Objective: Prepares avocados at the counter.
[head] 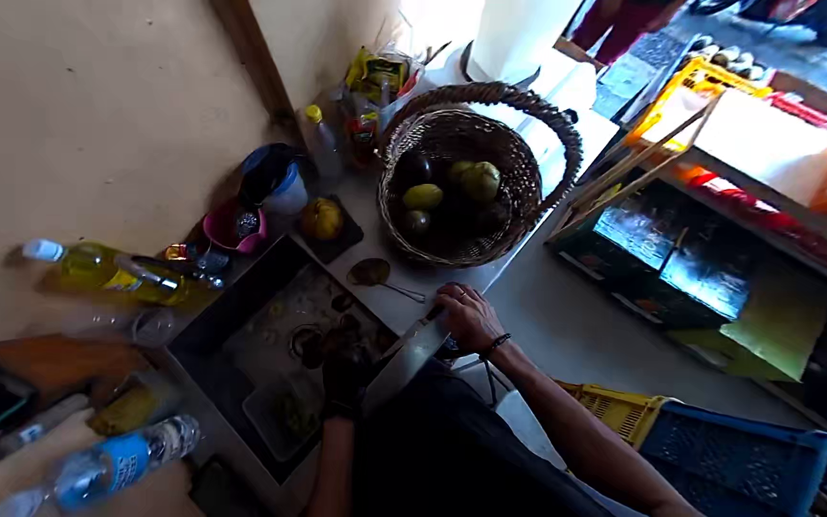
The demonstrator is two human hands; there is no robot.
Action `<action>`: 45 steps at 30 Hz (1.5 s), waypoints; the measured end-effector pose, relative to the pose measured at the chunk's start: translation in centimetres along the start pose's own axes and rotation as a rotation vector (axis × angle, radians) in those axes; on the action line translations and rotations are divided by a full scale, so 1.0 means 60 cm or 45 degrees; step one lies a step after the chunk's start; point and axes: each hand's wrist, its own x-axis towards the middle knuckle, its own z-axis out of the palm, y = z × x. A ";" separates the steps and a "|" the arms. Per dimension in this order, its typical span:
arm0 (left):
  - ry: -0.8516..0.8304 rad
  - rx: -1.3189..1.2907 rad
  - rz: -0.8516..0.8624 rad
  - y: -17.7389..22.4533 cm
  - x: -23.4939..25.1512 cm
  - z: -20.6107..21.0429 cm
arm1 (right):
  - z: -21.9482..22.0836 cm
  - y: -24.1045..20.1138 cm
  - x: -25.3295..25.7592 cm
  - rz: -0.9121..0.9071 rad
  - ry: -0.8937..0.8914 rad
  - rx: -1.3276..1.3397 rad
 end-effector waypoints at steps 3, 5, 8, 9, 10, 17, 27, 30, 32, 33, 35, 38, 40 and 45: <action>0.077 -0.025 0.016 0.002 -0.008 0.012 | 0.024 0.007 0.011 -0.096 -0.194 -0.117; 0.066 -0.018 0.071 0.001 -0.006 0.011 | 0.040 0.010 0.011 -0.189 -0.240 -0.173; 0.025 -0.011 0.162 0.012 0.005 0.020 | 0.052 0.023 0.012 -0.298 -0.134 -0.198; 0.022 -0.030 0.191 0.024 0.006 0.031 | 0.048 0.022 0.012 -0.330 -0.104 -0.180; 0.022 -0.040 0.227 0.039 0.005 0.048 | 0.040 0.015 0.014 -0.344 -0.064 -0.130; -0.201 -0.381 0.199 0.106 -0.057 0.168 | -0.017 -0.145 0.001 -0.072 -0.060 0.759; -0.383 -0.321 0.249 0.123 -0.112 0.272 | -0.038 -0.277 0.016 -0.019 -0.185 0.755; -0.432 -0.279 0.324 0.118 -0.111 0.271 | -0.045 -0.279 0.020 -0.023 -0.202 0.769; -0.530 -0.312 0.355 0.105 -0.088 0.256 | -0.044 -0.278 0.020 -0.028 -0.206 0.778; -0.560 -0.328 0.356 0.100 -0.080 0.250 | -0.043 -0.278 0.019 -0.027 -0.209 0.779; -0.541 -0.356 0.341 0.099 -0.079 0.252 | -0.040 -0.279 0.021 -0.031 -0.197 0.762; -0.480 -0.327 0.357 0.100 -0.094 0.257 | -0.037 -0.284 0.019 -0.012 -0.164 0.715; -0.434 -0.215 0.421 0.101 -0.120 0.266 | -0.036 -0.287 0.020 0.015 -0.155 0.696; -0.487 0.187 0.623 0.079 -0.190 0.247 | -0.044 -0.287 0.037 0.066 -0.250 0.764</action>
